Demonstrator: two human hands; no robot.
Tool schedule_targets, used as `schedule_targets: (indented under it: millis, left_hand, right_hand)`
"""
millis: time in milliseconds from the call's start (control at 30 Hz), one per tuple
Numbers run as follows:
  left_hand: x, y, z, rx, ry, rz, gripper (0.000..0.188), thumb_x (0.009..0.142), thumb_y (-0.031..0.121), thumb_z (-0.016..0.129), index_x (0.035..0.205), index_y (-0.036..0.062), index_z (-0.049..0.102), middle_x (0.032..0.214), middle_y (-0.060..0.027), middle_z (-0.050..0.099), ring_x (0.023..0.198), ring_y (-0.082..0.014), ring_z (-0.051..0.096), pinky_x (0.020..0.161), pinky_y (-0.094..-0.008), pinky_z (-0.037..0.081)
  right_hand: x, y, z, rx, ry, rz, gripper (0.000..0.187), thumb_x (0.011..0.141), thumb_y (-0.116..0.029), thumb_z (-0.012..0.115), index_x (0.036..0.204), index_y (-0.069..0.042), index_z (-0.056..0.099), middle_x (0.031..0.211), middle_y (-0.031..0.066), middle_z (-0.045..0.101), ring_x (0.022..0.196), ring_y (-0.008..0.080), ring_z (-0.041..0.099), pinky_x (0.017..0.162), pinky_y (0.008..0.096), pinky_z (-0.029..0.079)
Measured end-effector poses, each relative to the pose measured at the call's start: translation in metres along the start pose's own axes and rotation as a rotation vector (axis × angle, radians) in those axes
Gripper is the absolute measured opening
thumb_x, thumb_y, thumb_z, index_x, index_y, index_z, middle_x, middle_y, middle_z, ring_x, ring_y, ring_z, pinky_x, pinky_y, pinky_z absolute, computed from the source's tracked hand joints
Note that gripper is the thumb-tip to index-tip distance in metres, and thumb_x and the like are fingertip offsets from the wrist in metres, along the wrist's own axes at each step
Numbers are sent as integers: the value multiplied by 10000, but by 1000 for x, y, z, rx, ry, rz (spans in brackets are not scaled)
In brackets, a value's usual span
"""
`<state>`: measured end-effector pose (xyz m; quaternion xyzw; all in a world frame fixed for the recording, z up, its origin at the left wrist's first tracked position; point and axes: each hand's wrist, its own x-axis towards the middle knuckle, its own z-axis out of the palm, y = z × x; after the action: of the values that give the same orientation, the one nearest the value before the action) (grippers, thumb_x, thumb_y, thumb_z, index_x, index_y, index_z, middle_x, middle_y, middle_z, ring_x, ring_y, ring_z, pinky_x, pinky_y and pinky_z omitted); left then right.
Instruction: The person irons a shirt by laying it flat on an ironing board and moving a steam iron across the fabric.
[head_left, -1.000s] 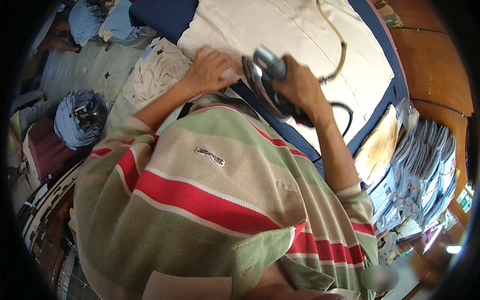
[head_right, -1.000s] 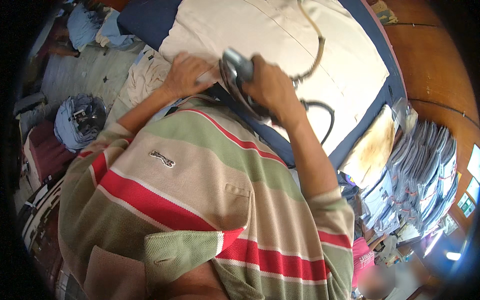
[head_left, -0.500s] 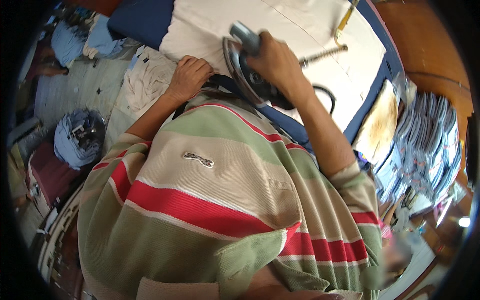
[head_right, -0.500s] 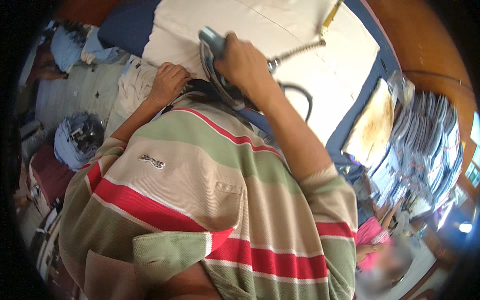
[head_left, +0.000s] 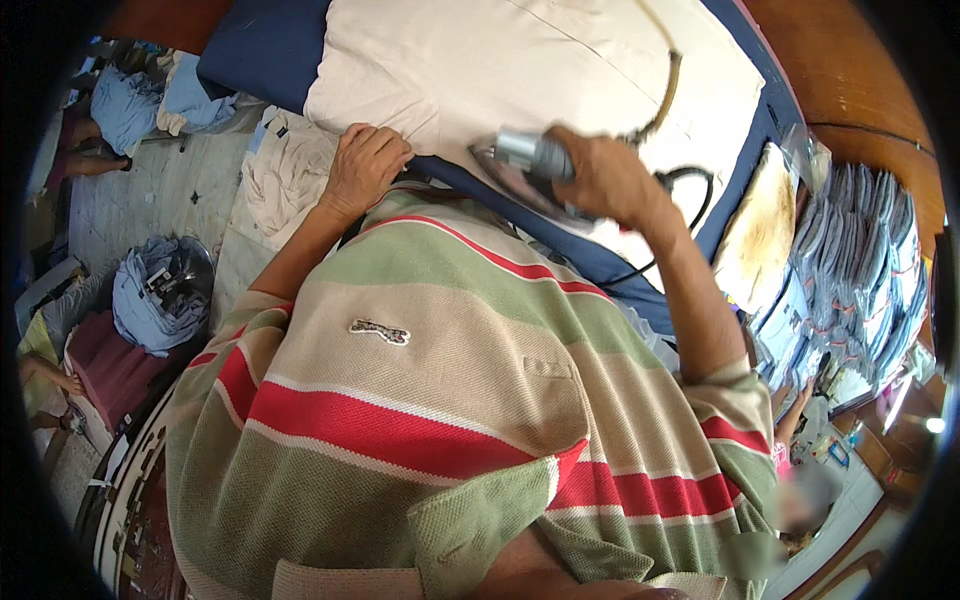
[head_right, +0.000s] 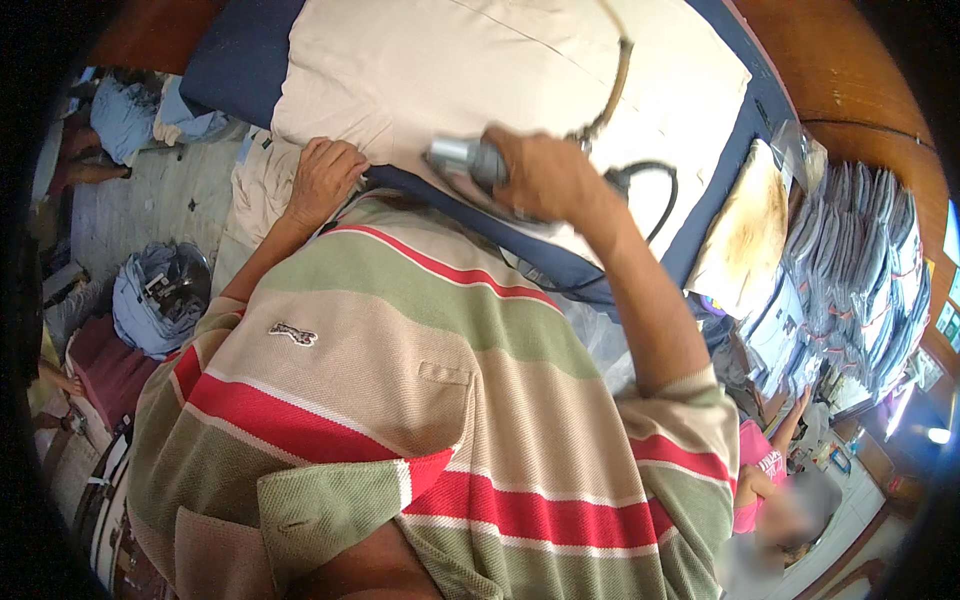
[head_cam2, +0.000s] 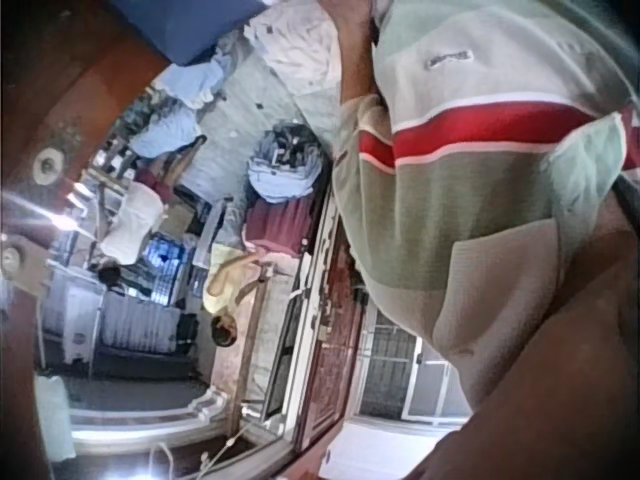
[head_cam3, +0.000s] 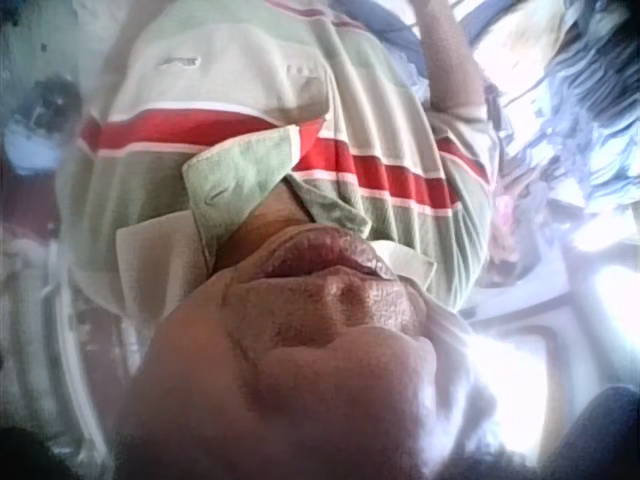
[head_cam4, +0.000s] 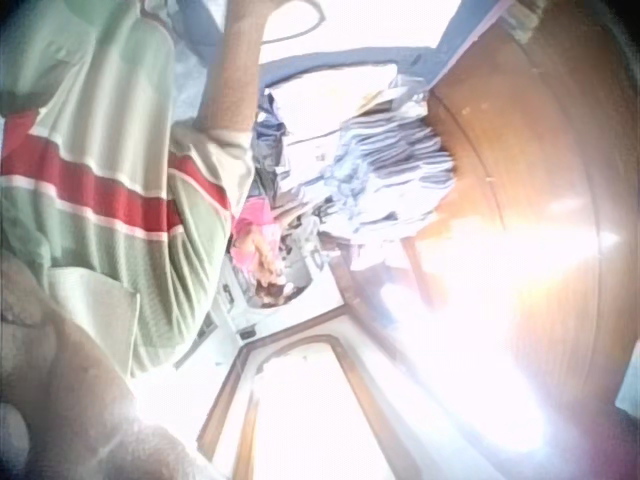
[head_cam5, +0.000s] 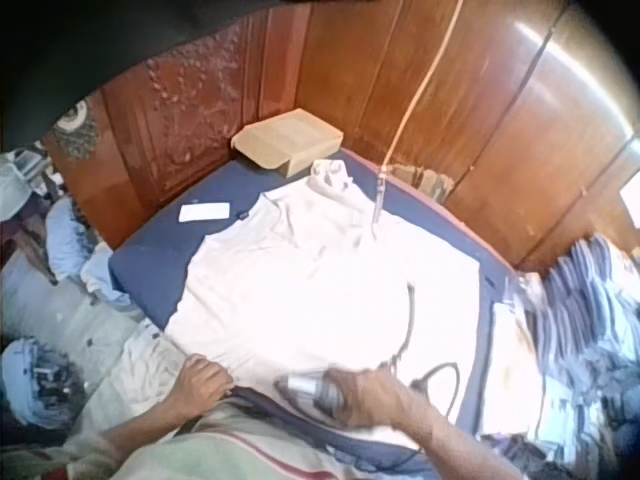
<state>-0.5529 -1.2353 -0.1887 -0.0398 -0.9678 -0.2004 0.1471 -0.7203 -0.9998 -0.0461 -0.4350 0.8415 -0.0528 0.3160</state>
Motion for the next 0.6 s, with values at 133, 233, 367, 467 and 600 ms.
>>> schedule_targets:
  millis: [133, 233, 367, 467, 600]
  left_hand:
    - [10, 10, -4, -92, 114, -41, 193, 825, 176, 583, 977, 58, 570, 989, -77, 576, 924, -219, 546, 885, -360, 358]
    - [37, 23, 7, -271, 282, -138, 308, 850, 178, 558, 1121, 38, 517, 1098, -126, 552, 982, -262, 535, 901, -370, 361]
    - [82, 41, 28, -359, 287, -80, 413, 888, 212, 523, 1246, 27, 433, 1217, -151, 500, 1083, -305, 503, 920, -377, 365]
    - [90, 55, 47, -76, 39, -45, 518, 893, 341, 494, 1339, 108, 372, 1374, -116, 377, 1260, -294, 350, 987, -437, 279]
    - [81, 58, 59, 276, -283, -140, 603, 883, 471, 438, 1408, 218, 284, 1488, -64, 190, 1365, -271, 148, 1016, -541, 162]
  right_hand:
    - [-16, -10, 12, 137, 175, 126, 381, 689, -154, 624, 1044, -47, 540, 797, 215, 639, 776, 367, 627, 710, 436, 497]
    - [13, -17, 9, 143, 308, 111, 368, 691, -162, 622, 1026, -29, 545, 788, 228, 631, 774, 385, 619, 697, 446, 493]
    - [34, 11, -13, 135, 367, 164, 403, 689, -209, 639, 1034, -21, 553, 821, 238, 633, 802, 382, 623, 727, 435, 499]
    - [12, 66, -22, 184, 478, 331, 477, 655, -247, 675, 1053, -9, 565, 878, 244, 633, 833, 356, 631, 743, 409, 497]
    - [-46, 155, -5, 205, 630, 552, 529, 626, -257, 682, 1081, -10, 571, 886, 216, 644, 830, 316, 639, 751, 389, 492]
